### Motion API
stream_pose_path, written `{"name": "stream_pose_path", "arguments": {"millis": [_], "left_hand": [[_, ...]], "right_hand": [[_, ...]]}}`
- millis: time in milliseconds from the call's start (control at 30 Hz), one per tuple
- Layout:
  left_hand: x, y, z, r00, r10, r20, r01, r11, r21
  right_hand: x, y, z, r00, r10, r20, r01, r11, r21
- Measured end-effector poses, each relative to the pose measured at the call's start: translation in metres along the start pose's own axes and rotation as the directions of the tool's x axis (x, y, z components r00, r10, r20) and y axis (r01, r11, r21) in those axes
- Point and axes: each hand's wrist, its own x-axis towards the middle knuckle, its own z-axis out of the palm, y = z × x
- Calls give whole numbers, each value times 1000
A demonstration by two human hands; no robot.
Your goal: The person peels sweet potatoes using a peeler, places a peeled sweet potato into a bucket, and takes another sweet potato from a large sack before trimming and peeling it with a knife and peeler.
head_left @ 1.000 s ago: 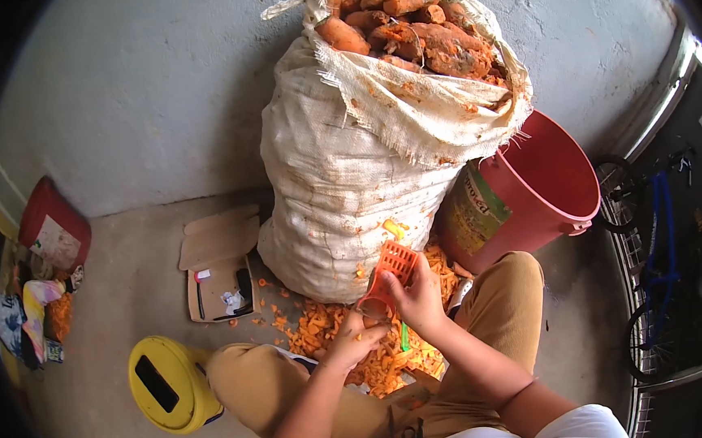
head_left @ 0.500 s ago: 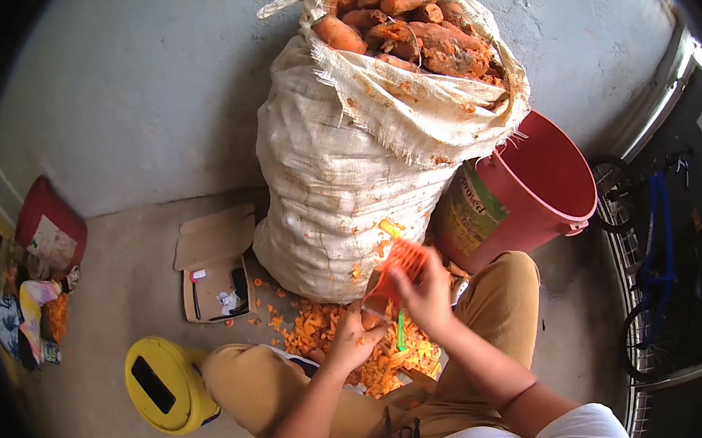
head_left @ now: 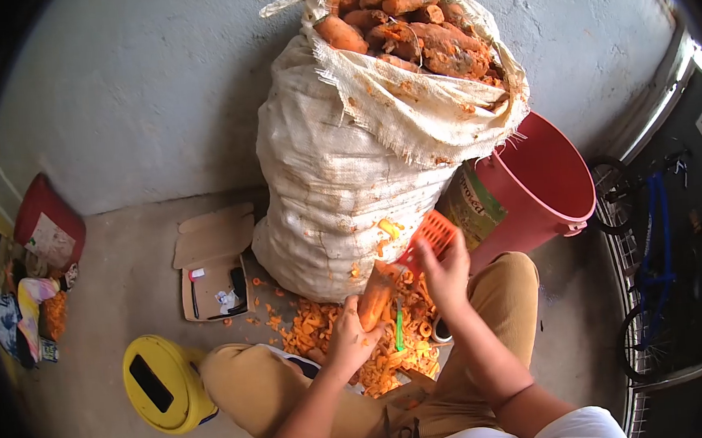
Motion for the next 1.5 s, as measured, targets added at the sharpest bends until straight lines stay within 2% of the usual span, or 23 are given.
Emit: {"name": "stream_pose_path", "arguments": {"millis": [67, 100, 200, 267, 367, 467, 600, 633, 700, 800, 867, 900, 967, 1000, 1033, 1067, 1133, 1167, 1233, 1333, 1400, 1467, 1500], "left_hand": [[0, 1, 1, 981, -166, 98, 186, 947, -262], [-1, 1, 1, 958, -235, 162, 281, 881, -380], [0, -4, -2, 947, -212, 242, 311, 795, -520], [-2, 0, -4, 922, -232, 310, 377, 720, -582], [-1, 1, -3, 917, -194, 349, 375, 718, -586], [2, 3, -9, 898, -186, 398, 401, 716, -571], [-1, 9, -9, 918, -190, 347, 384, 643, -663], [-1, 10, -10, 907, -215, 363, 407, 673, -618], [-3, 13, -12, 882, -266, 389, 450, 723, -524], [-5, 16, -13, 937, -170, 307, 298, 845, -443], [1, -16, 0, 981, -13, 193, 81, 934, -348], [3, -27, 5, 987, 73, 141, -30, 957, -288], [1, -24, 7, 980, -51, 191, 132, 889, -439], [0, -21, 6, 969, -111, 223, 212, 837, -504], [2, -9, 0, 988, -31, 152, 69, 966, -248], [2, -14, 0, 988, -44, 148, 72, 979, -191], [1, -25, 2, 988, -69, 135, 81, 993, -81], [-1, -26, 3, 988, -94, 126, 108, 988, -106], [-2, -19, 5, 984, -141, 109, 157, 974, -161], [-5, 7, -5, 995, -90, 37, 88, 995, 56], [-3, 5, -6, 999, -28, -16, 30, 989, 148], [-2, 3, -2, 997, -2, -76, 16, 984, 178], [-2, 1, 1, 993, -8, -115, 28, 986, 167]], "right_hand": [[-11, 18, 12, 998, 53, 20, -54, 996, 73], [-12, 20, 12, 994, 95, 50, -94, 995, -14], [-9, 19, 10, 998, 61, 16, -63, 979, 192], [-5, 13, 4, 990, 139, 2, -137, 969, 204], [-21, 3, 14, 995, 46, 92, -68, 964, 256], [-45, 18, 16, 964, -114, 239, 143, 984, -107], [-23, 26, 12, 990, -75, 120, 70, 996, 48], [-13, 21, 10, 998, -3, 60, -6, 989, 144], [16, 33, -13, 975, -145, -169, 134, 988, -78], [36, 27, -31, 964, -60, -261, 39, 996, -84], [17, 7, -21, 999, 14, -43, -11, 997, 73], [4, 7, -12, 994, -110, 2, 110, 994, 18], [-25, 16, 4, 984, -111, 140, 132, 980, -151], [-35, 19, 12, 978, -134, 158, 148, 986, -81], [-40, 19, 14, 983, -105, 150, 128, 979, -159], [-42, 19, 15, 987, -76, 141, 108, 966, -237], [-29, 30, 14, 992, -106, 76, 117, 978, -171], [-22, 31, 9, 999, -5, 45, 8, 997, -79], [4, 36, -3, 959, -251, -128, 217, 949, -230], [29, 27, -25, 956, -55, -287, 0, 982, -189], [19, 31, -17, 988, -36, -152, 27, 997, -66], [-8, 17, 4, 974, -226, -31, 218, 962, -166], [-23, 22, 16, 981, -193, 2, 192, 973, -130]]}}
